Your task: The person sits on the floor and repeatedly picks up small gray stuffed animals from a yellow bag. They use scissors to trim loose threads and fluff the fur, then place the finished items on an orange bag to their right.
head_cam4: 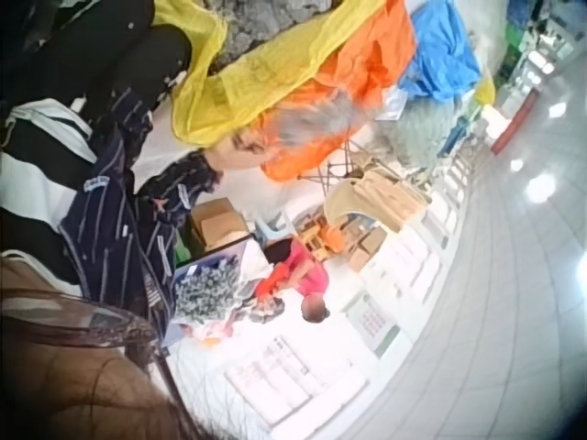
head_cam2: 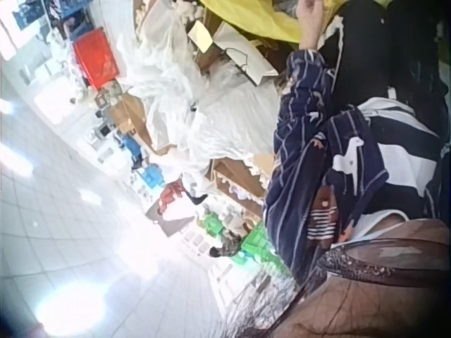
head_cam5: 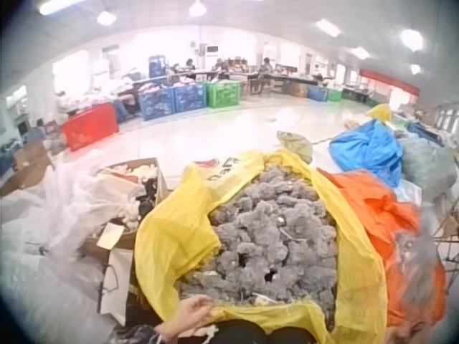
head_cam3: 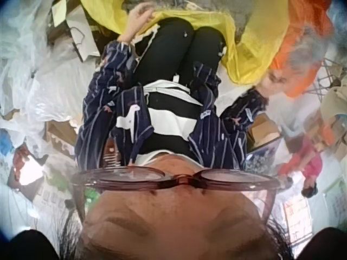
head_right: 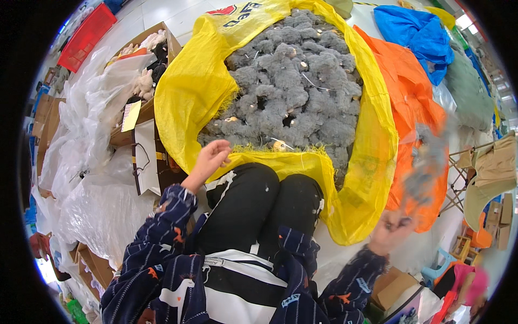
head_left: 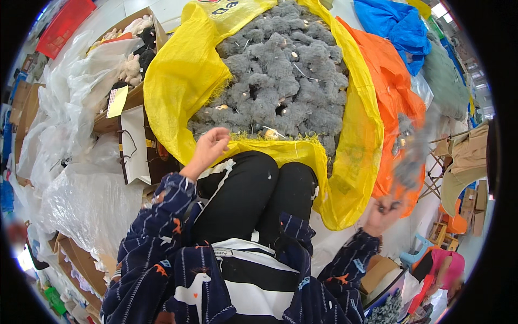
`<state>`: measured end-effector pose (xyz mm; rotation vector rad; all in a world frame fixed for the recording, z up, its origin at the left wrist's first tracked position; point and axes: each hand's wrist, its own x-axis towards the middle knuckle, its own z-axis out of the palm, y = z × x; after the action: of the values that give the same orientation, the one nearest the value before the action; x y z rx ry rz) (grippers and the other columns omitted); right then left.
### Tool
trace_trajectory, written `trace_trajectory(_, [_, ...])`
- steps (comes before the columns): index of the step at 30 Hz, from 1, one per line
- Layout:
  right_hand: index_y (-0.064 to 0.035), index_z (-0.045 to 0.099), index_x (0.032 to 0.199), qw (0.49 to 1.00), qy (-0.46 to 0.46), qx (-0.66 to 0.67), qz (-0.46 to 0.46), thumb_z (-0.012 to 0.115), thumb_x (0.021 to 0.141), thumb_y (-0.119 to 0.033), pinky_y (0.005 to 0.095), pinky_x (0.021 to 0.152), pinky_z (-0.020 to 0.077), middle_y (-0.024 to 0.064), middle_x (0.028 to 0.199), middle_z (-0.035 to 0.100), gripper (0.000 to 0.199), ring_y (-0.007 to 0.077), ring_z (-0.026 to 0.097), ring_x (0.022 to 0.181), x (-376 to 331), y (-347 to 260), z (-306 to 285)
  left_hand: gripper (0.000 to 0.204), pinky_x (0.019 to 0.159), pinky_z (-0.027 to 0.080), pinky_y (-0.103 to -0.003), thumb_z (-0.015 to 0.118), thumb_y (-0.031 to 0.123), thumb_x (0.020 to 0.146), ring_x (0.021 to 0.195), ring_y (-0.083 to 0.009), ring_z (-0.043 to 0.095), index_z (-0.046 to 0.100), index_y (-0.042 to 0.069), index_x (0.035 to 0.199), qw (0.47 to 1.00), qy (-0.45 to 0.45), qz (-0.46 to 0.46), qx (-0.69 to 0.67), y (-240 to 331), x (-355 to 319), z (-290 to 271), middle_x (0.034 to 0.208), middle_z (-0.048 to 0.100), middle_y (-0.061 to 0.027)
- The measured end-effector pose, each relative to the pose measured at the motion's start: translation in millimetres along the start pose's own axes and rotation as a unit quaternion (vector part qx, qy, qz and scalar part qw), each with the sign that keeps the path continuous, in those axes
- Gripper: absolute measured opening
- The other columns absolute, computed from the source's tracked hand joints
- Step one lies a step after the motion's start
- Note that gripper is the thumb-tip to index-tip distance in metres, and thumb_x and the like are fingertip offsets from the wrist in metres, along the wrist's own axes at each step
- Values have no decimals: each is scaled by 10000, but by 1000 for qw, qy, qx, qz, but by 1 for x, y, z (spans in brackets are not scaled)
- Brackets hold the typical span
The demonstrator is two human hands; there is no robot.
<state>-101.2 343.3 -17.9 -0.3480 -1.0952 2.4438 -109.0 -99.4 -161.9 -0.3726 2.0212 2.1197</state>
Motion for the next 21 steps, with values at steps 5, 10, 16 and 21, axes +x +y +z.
trace_trajectory(5, [-84, 464, 1211, 954, -43, -295, 17, 498, 864, -151, 150, 415, 314, 141, 1075, 589, 354, 13, 363, 475, -39, 71, 26, 372, 762, 476, -334, 602, 123, 765, 870, -238, 595, 512, 10, 1107, 968, 12, 49, 247, -30, 81, 6, 978, 588, -139])
trace_trajectory(10, [5, 598, 967, 830, -280, -482, 25, 560, 823, -33, 188, 547, 446, 88, 748, 636, 154, 81, 576, 613, -98, 145, 43, 481, 890, 400, -419, 606, 124, 722, 1077, -358, 443, 465, 76, 1179, 894, 39, 187, 406, -34, 132, 50, 1197, 445, -175])
trace_trajectory(16, [47, 590, 923, 828, -286, -480, 39, 538, 833, -24, 201, 589, 446, 71, 697, 610, 126, 95, 572, 637, -93, 147, 47, 547, 802, 445, -421, 590, 6, 660, 1025, -361, 465, 454, 147, 1170, 824, -42, 145, 547, -35, 166, 77, 1184, 429, -125])
trace_trajectory(21, [37, 599, 909, 833, -276, -478, 35, 542, 836, -37, 202, 572, 440, 66, 688, 606, 119, 92, 564, 618, -92, 148, 47, 233, 646, 446, -365, 548, 5, 698, 747, -279, 544, 554, 57, 925, 908, 57, 200, 363, -50, 159, 53, 880, 510, -130])
